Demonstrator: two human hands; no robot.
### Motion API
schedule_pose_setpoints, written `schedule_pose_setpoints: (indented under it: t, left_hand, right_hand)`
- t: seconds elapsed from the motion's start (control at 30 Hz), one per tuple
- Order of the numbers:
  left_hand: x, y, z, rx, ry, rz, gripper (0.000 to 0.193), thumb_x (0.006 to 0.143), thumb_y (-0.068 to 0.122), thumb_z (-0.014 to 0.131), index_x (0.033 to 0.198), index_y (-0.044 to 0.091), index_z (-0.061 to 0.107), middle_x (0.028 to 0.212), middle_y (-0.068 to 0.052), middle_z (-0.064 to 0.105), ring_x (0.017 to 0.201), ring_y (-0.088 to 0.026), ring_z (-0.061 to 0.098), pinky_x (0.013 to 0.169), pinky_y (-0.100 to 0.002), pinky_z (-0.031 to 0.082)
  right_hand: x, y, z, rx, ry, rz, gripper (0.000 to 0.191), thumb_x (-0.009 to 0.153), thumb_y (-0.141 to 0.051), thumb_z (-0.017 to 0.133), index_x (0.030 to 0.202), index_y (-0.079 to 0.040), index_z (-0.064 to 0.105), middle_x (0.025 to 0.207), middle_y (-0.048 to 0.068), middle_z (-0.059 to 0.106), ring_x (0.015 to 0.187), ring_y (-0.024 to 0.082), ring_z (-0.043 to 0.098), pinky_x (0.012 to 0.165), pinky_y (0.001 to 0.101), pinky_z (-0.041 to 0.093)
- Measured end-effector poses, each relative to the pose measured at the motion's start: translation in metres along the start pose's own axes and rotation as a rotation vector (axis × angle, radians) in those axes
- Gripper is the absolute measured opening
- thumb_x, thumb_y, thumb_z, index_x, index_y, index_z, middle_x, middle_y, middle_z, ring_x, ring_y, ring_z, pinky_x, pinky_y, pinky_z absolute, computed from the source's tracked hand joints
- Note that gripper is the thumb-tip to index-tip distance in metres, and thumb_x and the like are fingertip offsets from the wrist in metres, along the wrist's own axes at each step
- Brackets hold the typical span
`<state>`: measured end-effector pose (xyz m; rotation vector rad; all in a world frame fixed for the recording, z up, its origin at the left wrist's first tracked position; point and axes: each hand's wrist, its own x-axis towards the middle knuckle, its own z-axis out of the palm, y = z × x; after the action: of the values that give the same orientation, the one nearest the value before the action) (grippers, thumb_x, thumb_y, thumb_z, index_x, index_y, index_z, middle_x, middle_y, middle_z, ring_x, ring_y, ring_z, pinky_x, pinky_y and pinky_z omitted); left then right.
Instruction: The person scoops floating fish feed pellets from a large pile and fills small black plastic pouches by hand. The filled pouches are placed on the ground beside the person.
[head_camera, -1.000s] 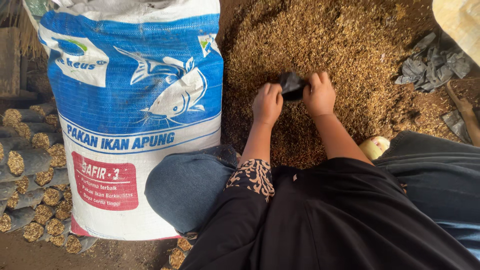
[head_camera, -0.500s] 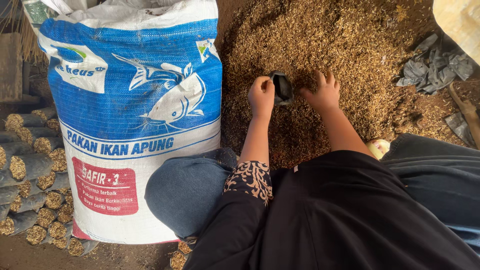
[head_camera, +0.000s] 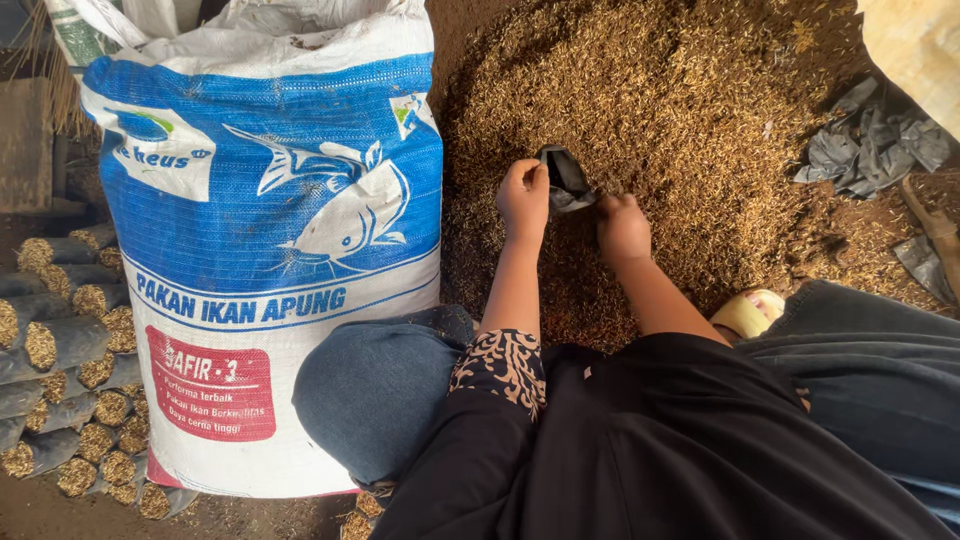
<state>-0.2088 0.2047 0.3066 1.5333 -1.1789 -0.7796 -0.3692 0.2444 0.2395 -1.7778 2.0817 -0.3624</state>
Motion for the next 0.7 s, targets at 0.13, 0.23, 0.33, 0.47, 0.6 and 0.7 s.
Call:
schedule_pose_setpoints:
  t: [0.13,0.23,0.33,0.47,0.6,0.7]
  left_hand:
    - [-0.001,-0.002,0.0,-0.006,-0.007,-0.022,0.016,0.096,0.017,0.072,0.106,0.004,0.072,0.093,-0.006,0.074,0.083,-0.016,0.071,0.076,-0.031,0.057]
    - [-0.002,0.002,-0.001,-0.019,-0.035,-0.015,0.016,0.097,0.017,0.071,0.106,0.004,0.071,0.094,-0.007,0.073,0.084,-0.017,0.071,0.076,-0.032,0.057]
    - [-0.002,0.008,-0.002,-0.023,-0.022,-0.002,0.017,0.096,0.016,0.071,0.107,0.004,0.07,0.095,-0.008,0.073,0.085,-0.019,0.071,0.077,-0.034,0.057]
    - [-0.002,0.01,-0.003,-0.031,-0.001,-0.003,0.015,0.096,0.015,0.07,0.105,0.003,0.07,0.095,-0.009,0.074,0.085,-0.019,0.072,0.079,-0.034,0.058]
    - [-0.001,0.011,-0.008,-0.014,-0.021,-0.062,0.015,0.096,0.016,0.07,0.105,0.004,0.071,0.094,-0.009,0.074,0.085,-0.019,0.072,0.079,-0.034,0.058]
    - [0.0,0.012,-0.012,0.003,-0.046,-0.085,0.014,0.097,0.016,0.068,0.105,0.005,0.07,0.097,-0.008,0.073,0.085,-0.02,0.072,0.077,-0.035,0.058]
  right_hand:
    - [0.026,-0.002,-0.04,0.647,-0.159,0.278,0.017,0.095,-0.007,0.07,0.112,-0.007,0.074,0.107,0.01,0.075,0.086,0.019,0.073,0.077,0.031,0.063]
    - [0.046,-0.015,-0.068,0.918,-0.253,0.181,0.022,0.093,-0.004,0.072,0.114,0.0,0.07,0.105,0.013,0.074,0.086,0.018,0.074,0.08,0.0273,0.064]
    - [0.05,-0.037,-0.078,0.883,-0.288,0.033,0.026,0.091,-0.003,0.071,0.117,-0.001,0.07,0.105,0.013,0.073,0.09,0.02,0.073,0.083,0.0308,0.063]
    - [0.041,-0.06,-0.07,0.54,-0.16,-0.191,0.038,0.088,-0.002,0.065,0.125,-0.007,0.067,0.108,0.013,0.072,0.098,0.026,0.071,0.088,0.0393,0.056]
    - [0.035,-0.069,-0.058,0.318,0.185,-0.234,0.033,0.084,-0.008,0.064,0.116,-0.01,0.072,0.113,0.016,0.073,0.1,0.032,0.071,0.086,0.0434,0.058]
    - [0.039,-0.067,-0.05,0.145,0.201,-0.192,0.043,0.073,-0.02,0.082,0.11,-0.004,0.068,0.104,0.023,0.069,0.091,0.039,0.068,0.075,0.0486,0.056]
